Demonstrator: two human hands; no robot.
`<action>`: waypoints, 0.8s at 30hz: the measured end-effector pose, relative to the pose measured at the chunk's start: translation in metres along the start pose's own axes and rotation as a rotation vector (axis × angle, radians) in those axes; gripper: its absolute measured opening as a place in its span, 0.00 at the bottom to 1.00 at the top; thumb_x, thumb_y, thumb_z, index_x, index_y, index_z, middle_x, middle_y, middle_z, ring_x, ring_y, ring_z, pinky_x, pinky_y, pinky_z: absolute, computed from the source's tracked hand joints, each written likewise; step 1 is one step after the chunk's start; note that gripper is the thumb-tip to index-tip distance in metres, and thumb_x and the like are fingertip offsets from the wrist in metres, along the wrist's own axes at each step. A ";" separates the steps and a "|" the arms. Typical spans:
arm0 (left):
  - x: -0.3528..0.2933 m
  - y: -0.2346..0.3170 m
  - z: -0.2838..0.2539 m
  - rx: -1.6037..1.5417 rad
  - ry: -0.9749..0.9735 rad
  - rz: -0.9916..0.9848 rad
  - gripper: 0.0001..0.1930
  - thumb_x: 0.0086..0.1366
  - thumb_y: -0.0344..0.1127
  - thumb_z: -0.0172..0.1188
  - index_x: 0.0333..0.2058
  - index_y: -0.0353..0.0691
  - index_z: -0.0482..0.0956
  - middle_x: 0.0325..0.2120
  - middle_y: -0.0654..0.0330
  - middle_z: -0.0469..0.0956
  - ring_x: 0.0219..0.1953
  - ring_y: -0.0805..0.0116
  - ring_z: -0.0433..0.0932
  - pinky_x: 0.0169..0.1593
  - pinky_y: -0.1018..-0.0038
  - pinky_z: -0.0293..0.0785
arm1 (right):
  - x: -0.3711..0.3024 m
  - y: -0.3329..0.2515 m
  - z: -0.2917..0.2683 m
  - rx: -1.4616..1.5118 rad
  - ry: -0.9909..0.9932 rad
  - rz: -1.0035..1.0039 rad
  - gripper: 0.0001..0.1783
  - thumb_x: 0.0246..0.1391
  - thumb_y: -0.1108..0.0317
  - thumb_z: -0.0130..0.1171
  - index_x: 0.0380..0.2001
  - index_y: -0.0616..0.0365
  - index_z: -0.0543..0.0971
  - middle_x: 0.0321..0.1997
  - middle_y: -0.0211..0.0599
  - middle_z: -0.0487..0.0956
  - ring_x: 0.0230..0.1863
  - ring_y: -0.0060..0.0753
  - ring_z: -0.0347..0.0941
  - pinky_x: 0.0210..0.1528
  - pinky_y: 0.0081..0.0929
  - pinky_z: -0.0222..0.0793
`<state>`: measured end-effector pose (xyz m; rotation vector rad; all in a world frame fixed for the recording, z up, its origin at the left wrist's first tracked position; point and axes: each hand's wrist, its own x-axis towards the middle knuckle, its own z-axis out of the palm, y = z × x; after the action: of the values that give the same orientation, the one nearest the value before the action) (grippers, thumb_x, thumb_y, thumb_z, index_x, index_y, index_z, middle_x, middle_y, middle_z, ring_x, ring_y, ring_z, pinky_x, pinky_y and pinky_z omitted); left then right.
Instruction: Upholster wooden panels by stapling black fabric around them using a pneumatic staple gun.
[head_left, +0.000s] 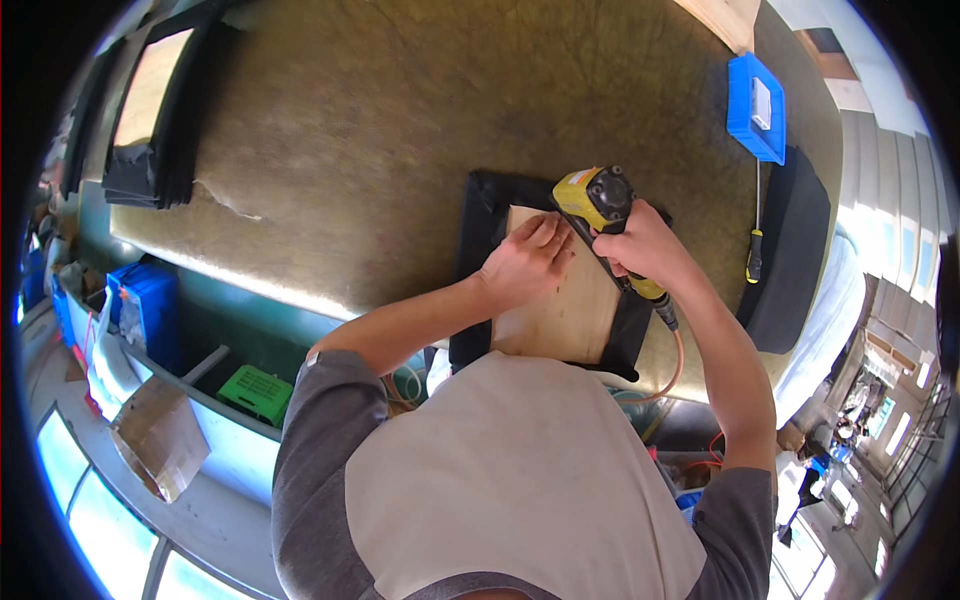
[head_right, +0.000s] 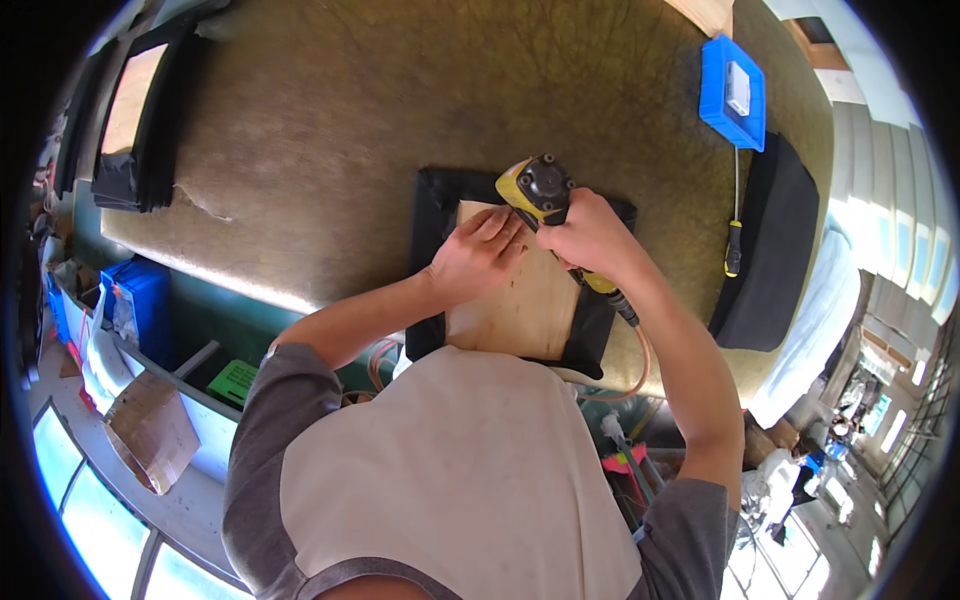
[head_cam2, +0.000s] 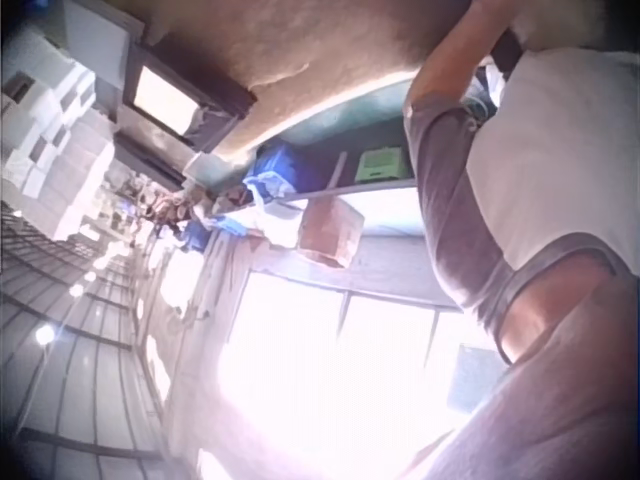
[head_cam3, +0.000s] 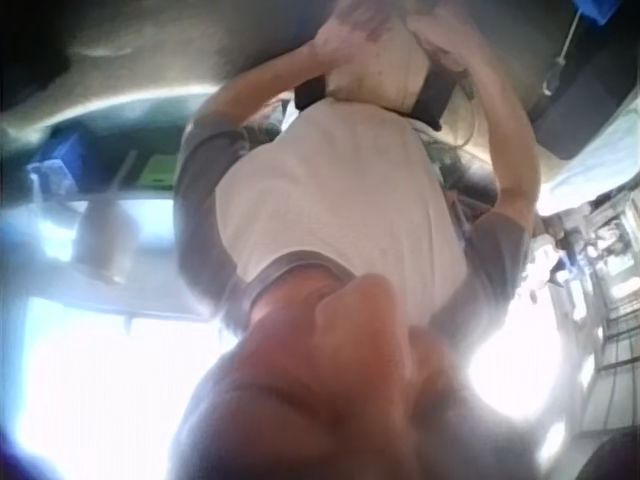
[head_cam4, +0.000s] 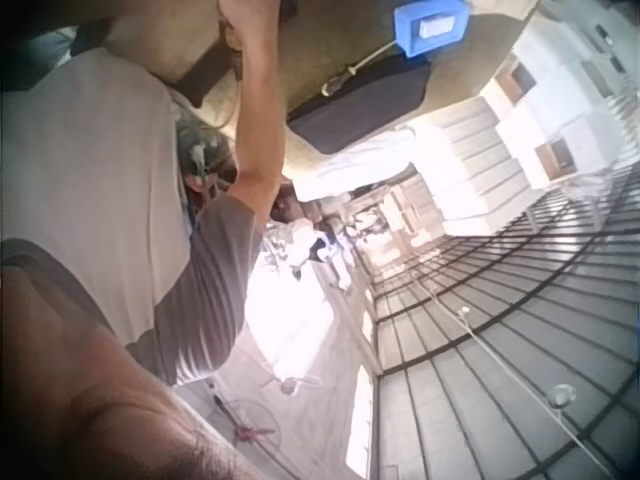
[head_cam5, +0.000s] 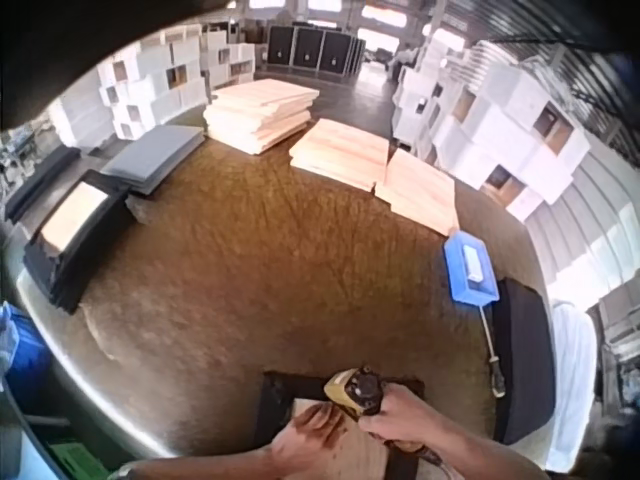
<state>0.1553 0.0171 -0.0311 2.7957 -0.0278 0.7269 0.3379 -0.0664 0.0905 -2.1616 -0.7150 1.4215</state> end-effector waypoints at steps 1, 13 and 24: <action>0.001 0.000 -0.002 0.011 0.001 0.005 0.19 0.60 0.38 0.60 0.44 0.30 0.85 0.50 0.49 0.82 0.57 0.55 0.75 0.62 0.64 0.74 | 0.000 0.001 0.001 -0.035 -0.012 0.005 0.06 0.45 0.72 0.58 0.24 0.65 0.77 0.16 0.36 0.76 0.16 0.29 0.76 0.22 0.32 0.70; -0.047 0.087 -0.063 -0.044 -0.176 -0.509 0.29 0.59 0.43 0.67 0.55 0.31 0.77 0.62 0.42 0.72 0.66 0.45 0.70 0.71 0.50 0.61 | -0.031 0.061 -0.056 -0.964 0.810 -0.181 0.36 0.57 0.57 0.67 0.64 0.61 0.71 0.69 0.49 0.70 0.67 0.53 0.69 0.64 0.46 0.68; 0.031 -0.036 -0.012 0.156 -0.057 -0.417 0.28 0.66 0.43 0.59 0.61 0.33 0.73 0.64 0.45 0.72 0.70 0.48 0.66 0.75 0.55 0.56 | -0.038 0.104 0.082 -0.812 0.637 -0.592 0.42 0.53 0.48 0.67 0.62 0.70 0.71 0.67 0.68 0.67 0.66 0.67 0.65 0.66 0.57 0.62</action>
<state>0.1798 0.0567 -0.0141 2.8226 0.6057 0.5641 0.2668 -0.1635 0.0219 -2.4072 -1.6542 0.0860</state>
